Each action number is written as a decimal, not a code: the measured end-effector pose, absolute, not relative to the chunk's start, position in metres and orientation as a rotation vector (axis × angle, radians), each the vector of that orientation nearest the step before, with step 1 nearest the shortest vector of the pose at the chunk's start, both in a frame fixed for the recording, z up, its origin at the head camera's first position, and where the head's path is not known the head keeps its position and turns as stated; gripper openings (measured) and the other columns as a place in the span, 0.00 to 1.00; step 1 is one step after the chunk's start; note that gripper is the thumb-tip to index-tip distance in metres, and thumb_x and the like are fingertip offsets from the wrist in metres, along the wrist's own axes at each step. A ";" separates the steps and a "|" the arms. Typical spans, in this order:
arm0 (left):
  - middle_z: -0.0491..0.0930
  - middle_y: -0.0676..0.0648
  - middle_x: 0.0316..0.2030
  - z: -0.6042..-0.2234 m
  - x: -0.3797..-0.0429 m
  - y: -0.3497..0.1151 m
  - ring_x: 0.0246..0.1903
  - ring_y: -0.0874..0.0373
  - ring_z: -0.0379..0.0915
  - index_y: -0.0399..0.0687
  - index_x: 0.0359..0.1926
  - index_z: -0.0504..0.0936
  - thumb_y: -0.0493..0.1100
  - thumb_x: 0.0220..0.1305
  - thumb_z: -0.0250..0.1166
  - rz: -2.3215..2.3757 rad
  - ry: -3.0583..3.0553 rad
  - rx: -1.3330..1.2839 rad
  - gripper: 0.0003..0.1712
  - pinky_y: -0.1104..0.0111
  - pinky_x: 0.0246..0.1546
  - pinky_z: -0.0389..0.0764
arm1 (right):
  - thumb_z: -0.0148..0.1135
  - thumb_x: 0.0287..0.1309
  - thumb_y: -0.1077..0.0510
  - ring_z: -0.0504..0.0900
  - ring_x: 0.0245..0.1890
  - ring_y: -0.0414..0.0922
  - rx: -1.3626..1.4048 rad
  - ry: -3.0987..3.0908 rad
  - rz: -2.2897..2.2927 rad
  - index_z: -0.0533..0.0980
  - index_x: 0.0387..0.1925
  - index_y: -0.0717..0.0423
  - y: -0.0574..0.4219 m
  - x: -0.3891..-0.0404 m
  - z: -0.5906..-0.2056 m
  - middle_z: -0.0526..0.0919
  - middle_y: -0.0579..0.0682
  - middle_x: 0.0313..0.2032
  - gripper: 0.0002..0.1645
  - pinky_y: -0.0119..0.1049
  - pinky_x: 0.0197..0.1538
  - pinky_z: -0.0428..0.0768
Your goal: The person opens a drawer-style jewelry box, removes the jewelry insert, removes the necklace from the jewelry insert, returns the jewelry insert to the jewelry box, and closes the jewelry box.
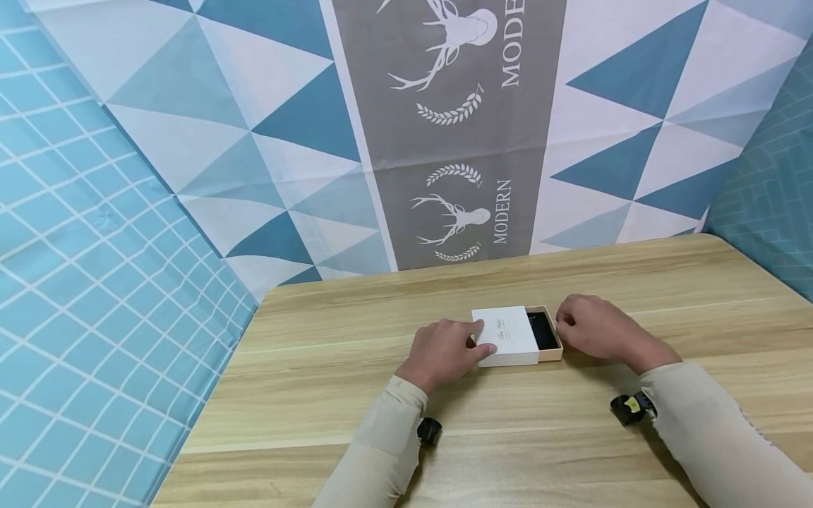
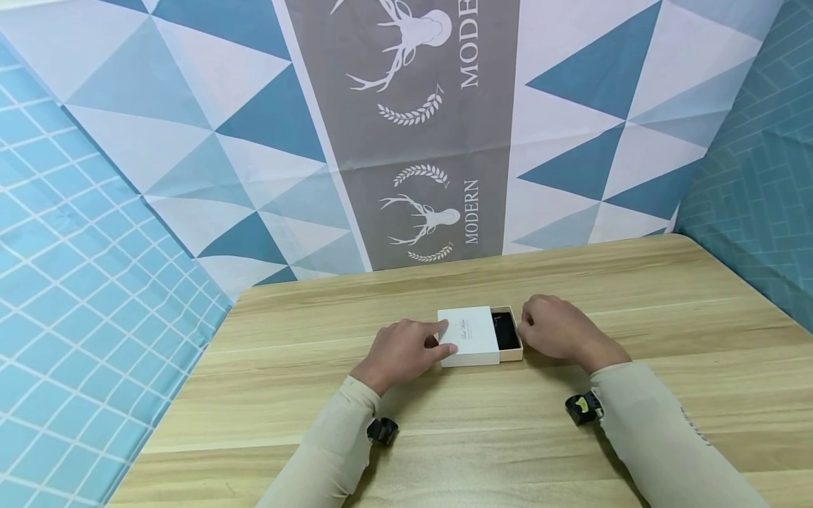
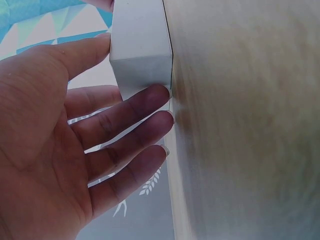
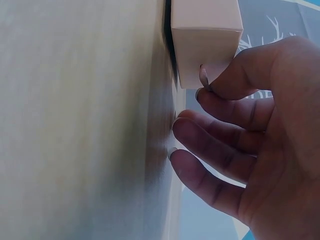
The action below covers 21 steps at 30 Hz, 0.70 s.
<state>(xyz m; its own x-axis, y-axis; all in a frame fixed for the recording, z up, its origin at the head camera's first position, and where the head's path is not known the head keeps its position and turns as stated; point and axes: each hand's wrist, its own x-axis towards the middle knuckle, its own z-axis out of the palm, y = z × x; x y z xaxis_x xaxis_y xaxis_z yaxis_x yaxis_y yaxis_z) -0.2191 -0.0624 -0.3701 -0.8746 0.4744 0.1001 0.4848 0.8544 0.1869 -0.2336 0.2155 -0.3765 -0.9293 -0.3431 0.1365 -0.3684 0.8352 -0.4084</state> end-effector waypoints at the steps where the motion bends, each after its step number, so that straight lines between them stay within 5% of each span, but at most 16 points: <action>1: 0.80 0.63 0.27 -0.370 -0.219 -0.062 0.24 0.66 0.71 0.59 0.63 0.81 0.63 0.68 0.62 -0.320 -2.976 -0.771 0.27 0.68 0.24 0.69 | 0.55 0.61 0.63 0.70 0.25 0.43 0.576 -2.953 0.678 0.77 0.23 0.51 0.216 -0.234 -0.377 0.73 0.45 0.25 0.11 0.40 0.31 0.69; 21: 0.82 0.62 0.28 -0.371 -0.219 -0.062 0.24 0.67 0.71 0.58 0.63 0.81 0.62 0.68 0.63 -0.345 -2.966 -0.769 0.28 0.69 0.22 0.68 | 0.56 0.60 0.63 0.71 0.26 0.43 0.581 -2.947 0.721 0.77 0.23 0.52 0.218 -0.235 -0.379 0.74 0.47 0.26 0.11 0.40 0.31 0.70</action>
